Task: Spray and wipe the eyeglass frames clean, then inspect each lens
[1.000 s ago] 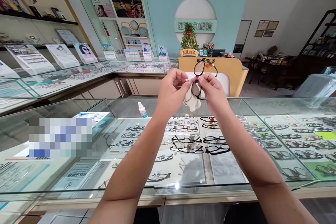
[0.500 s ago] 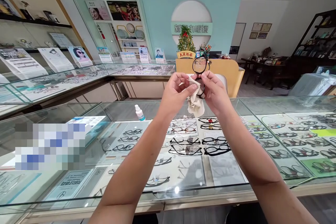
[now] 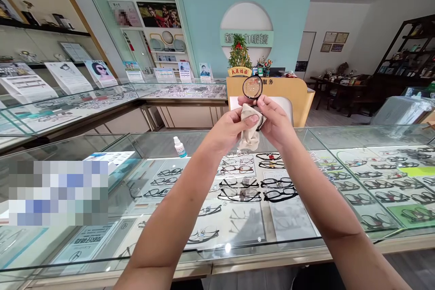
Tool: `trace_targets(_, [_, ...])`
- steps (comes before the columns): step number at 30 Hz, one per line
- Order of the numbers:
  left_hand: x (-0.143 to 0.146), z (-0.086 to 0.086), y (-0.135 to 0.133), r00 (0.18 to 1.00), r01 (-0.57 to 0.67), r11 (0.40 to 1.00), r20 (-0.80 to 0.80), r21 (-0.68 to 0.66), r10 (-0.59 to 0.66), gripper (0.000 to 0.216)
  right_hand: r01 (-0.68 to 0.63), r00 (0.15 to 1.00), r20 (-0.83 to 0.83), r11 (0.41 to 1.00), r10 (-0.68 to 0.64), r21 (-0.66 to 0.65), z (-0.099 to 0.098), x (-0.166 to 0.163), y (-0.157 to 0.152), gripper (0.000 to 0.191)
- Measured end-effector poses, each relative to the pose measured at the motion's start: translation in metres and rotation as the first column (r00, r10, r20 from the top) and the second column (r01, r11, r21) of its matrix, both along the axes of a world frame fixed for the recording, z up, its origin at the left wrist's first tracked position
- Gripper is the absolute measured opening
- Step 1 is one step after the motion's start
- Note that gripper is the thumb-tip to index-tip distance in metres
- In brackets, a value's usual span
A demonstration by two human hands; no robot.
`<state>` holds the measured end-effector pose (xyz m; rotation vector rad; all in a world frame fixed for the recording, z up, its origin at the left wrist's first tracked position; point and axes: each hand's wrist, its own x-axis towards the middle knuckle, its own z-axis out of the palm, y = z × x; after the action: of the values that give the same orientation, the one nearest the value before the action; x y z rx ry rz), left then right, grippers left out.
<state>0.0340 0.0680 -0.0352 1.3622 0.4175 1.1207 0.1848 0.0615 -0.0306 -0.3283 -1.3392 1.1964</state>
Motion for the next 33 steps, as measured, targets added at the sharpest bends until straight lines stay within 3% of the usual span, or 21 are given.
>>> trace_targets(3, [0.003, 0.0, 0.0, 0.999, 0.017, 0.999, 0.031, -0.047, -0.015, 0.06, -0.012, 1.0, 0.008, 1.0, 0.012, -0.005, 0.0, -0.002, 0.001, 0.047])
trace_targets(6, [0.004, -0.002, 0.0, 0.999, -0.043, 0.998, 0.01, -0.047, 0.044, 0.059, 0.022, 1.0, 0.014, 1.0, -0.022, -0.005, -0.001, 0.0, 0.003, 0.049])
trace_targets(11, [0.004, -0.005, -0.001, 0.98, -0.159, 0.985, -0.111, 0.067, 0.166, 0.059, 0.07, 0.997, 0.012, 0.997, -0.07, 0.01, -0.002, 0.005, 0.007, 0.05])
trace_targets(20, [0.007, -0.008, 0.003, 0.995, -0.092, 0.987, -0.019, 0.135, 0.095, 0.073, 0.032, 0.999, 0.015, 0.998, -0.033, 0.058, -0.003, 0.008, 0.01, 0.045])
trace_targets(24, [0.007, -0.011, -0.002, 0.97, -0.184, 0.961, -0.124, 0.204, 0.212, 0.052, 0.042, 0.999, 0.023, 0.998, -0.044, 0.05, -0.005, 0.009, 0.012, 0.045])
trace_targets(28, [0.005, -0.012, -0.008, 0.88, -0.3, 0.904, -0.279, 0.303, 0.385, 0.031, 0.044, 0.998, 0.041, 0.997, -0.046, 0.057, -0.006, 0.009, 0.011, 0.043])
trace_targets(33, [0.001, -0.005, -0.007, 0.949, -0.148, 0.953, -0.232, 0.263, 0.212, 0.047, 0.046, 0.997, 0.064, 0.997, -0.05, 0.066, -0.003, 0.012, 0.008, 0.041])
